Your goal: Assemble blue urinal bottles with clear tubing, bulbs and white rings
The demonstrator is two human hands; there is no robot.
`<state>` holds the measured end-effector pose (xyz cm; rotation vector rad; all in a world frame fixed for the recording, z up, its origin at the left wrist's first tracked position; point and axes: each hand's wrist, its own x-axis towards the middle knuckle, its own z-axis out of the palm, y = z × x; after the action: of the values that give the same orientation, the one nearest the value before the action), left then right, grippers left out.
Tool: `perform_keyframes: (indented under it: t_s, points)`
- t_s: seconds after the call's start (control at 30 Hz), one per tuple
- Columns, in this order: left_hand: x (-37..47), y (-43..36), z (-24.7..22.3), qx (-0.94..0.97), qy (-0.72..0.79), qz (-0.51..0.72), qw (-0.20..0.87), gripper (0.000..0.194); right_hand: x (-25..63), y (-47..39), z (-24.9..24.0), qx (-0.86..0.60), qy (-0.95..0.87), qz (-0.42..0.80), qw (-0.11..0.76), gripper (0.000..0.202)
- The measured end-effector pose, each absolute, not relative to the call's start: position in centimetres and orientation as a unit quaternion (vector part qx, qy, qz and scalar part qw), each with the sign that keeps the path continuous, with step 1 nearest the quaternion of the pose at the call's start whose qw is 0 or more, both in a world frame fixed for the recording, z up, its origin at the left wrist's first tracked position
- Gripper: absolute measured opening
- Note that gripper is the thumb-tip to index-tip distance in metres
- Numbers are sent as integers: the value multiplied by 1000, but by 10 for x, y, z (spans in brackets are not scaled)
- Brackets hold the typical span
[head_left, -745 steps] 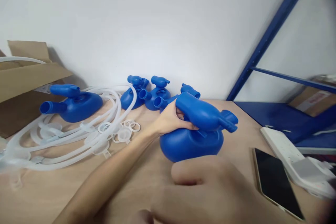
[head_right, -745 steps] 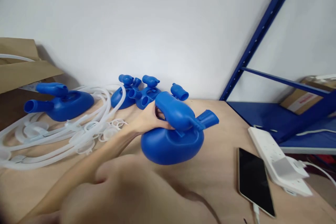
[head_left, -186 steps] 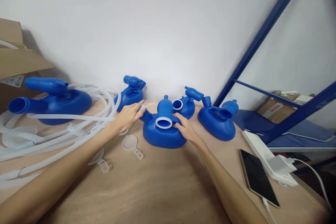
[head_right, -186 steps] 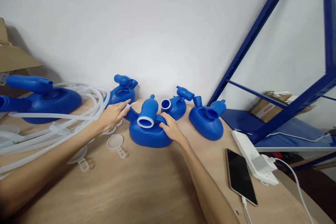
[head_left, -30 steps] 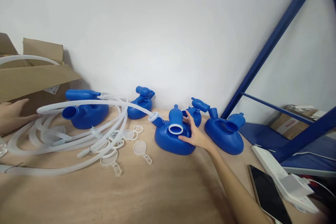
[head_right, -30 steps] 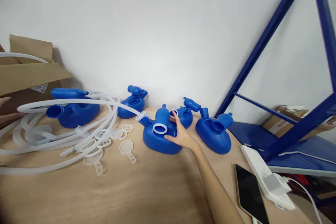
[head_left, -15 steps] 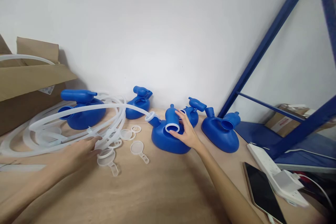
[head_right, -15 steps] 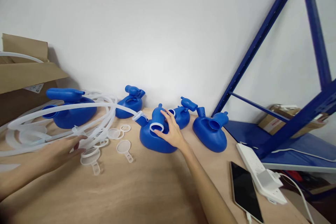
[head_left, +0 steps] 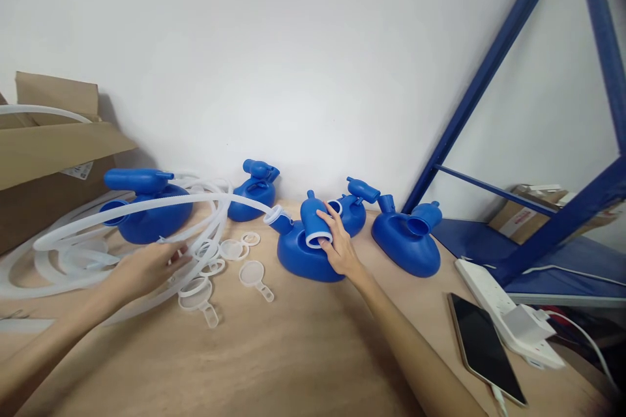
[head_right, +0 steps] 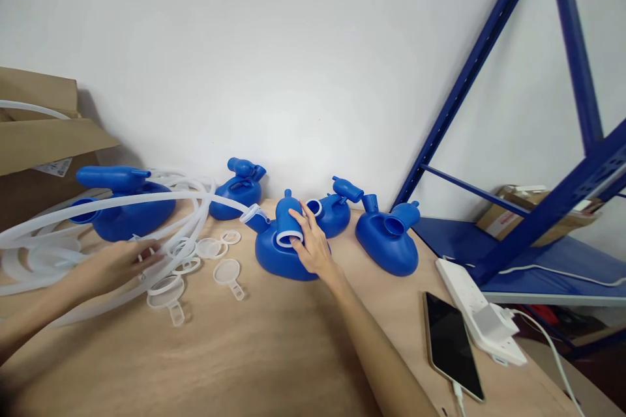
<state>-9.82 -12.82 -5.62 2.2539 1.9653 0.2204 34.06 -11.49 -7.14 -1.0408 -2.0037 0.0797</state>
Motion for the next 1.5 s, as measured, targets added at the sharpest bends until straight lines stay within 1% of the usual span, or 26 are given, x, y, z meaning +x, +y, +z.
perform_keyframes:
  t_s: [0.13, 0.2, 0.27, 0.37, 0.4, 0.43, 0.5, 0.63, 0.73, 0.93, 1.17, 1.3, 1.37, 1.5]
  points:
    - [-75, -117, -12, 742, 627, 231, 51, 39, 340, -115, -75, -406, -798, 14, 445, 59]
    - [-57, -105, 3, 737, 600, 301, 81, 38, 339, -114, -75, -413, -794, 21, 444, 61]
    - [-36, -88, 8, 713, 570, 368, 173, 39, 339, -113, -73, -413, -795, 31, 442, 61]
    - [-1, -56, 7, 637, 461, 471, 400, 44, 340, -113, -70, -409, -797, 48, 442, 61]
    - [11, -44, 6, 605, 421, 497, 459, 46, 340, -114, -69, -408, -798, 55, 441, 61]
    - [23, -32, 6, 577, 389, 523, 492, 46, 340, -114, -69, -406, -798, 61, 440, 62]
    - [43, -8, 8, 553, 365, 547, 511, 44, 341, -115, -67, -400, -801, 69, 440, 61]
    - [71, 28, 16, 555, 348, 548, 520, 42, 342, -116, -66, -382, -807, 72, 444, 59]
    - [83, 41, 19, 553, 338, 535, 542, 39, 344, -115, -67, -374, -811, 69, 445, 59]
    - [113, 38, 6, 550, 282, 508, 600, 41, 345, -113, -69, -358, -816, 72, 448, 58]
    - [129, 37, -7, 523, 277, 546, 592, 43, 345, -113, -70, -366, -813, 83, 445, 53]
    - [130, 30, -6, 537, 258, 512, 619, 42, 345, -112, -69, -344, -817, 91, 453, 52]
    - [129, 26, -6, 545, 246, 474, 647, 41, 345, -113, -69, -349, -814, 95, 455, 52]
    - [126, 26, -9, 549, 233, 411, 690, 34, 345, -113, -69, -367, -806, 109, 452, 48]
